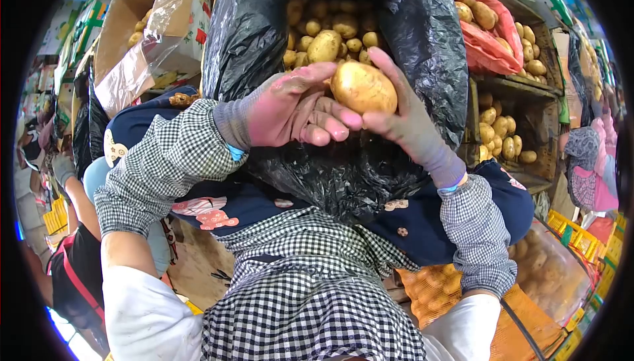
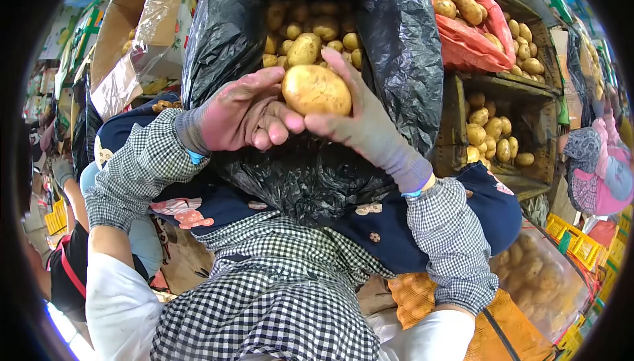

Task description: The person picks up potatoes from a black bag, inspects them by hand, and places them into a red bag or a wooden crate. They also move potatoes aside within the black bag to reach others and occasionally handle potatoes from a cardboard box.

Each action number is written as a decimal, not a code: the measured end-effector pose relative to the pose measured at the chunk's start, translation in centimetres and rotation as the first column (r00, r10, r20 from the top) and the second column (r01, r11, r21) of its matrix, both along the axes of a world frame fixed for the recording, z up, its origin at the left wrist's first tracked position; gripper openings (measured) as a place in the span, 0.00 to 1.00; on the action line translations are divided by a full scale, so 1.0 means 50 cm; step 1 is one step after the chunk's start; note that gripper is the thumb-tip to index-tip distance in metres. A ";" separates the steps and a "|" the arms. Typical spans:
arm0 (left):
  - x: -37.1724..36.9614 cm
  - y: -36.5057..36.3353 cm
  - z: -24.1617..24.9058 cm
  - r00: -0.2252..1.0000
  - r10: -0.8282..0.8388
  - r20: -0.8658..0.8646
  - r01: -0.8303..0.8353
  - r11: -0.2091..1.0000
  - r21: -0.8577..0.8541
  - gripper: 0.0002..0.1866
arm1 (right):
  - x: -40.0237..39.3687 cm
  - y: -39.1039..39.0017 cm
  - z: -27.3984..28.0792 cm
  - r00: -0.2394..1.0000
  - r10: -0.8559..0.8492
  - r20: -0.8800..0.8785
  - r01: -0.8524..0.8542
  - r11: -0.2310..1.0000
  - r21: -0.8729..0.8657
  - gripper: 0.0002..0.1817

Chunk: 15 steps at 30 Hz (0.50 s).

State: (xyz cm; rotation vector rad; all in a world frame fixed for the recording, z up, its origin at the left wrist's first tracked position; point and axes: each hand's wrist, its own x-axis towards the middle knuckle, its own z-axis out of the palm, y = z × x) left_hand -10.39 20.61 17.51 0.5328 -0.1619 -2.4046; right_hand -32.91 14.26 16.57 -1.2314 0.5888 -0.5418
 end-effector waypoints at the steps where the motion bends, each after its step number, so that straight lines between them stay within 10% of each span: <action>1: 0.000 0.000 0.003 0.999 -0.024 -0.034 0.025 0.999 0.042 0.37 | -0.006 0.003 -0.001 1.000 0.025 -0.018 -0.025 0.999 -0.040 0.48; 4: 0.001 -0.021 0.038 0.965 -0.206 0.164 0.214 0.977 -0.029 0.36 | -0.039 0.000 0.011 0.995 -0.082 -0.051 0.081 0.996 -0.036 0.42; 8: 0.026 -0.154 0.020 0.429 0.029 0.903 0.473 0.844 -0.252 0.26 | -0.140 -0.070 0.047 0.871 -0.463 0.165 0.367 0.835 0.409 0.34; 12: 0.087 -0.331 -0.229 -0.132 0.010 0.991 0.334 0.942 0.035 0.24 | -0.322 -0.194 -0.071 0.368 -0.930 0.011 0.753 0.305 0.584 0.29; 14: 0.091 -0.347 -0.382 -0.304 0.136 0.943 0.451 0.892 0.016 0.25 | -0.451 -0.234 -0.156 0.215 -0.950 -0.226 0.608 -0.051 0.793 0.27; 15: 0.048 -0.339 -0.306 -0.317 0.037 0.948 0.548 0.822 0.151 0.29 | -0.516 -0.243 -0.211 0.143 -0.958 -0.250 0.618 -0.111 0.779 0.27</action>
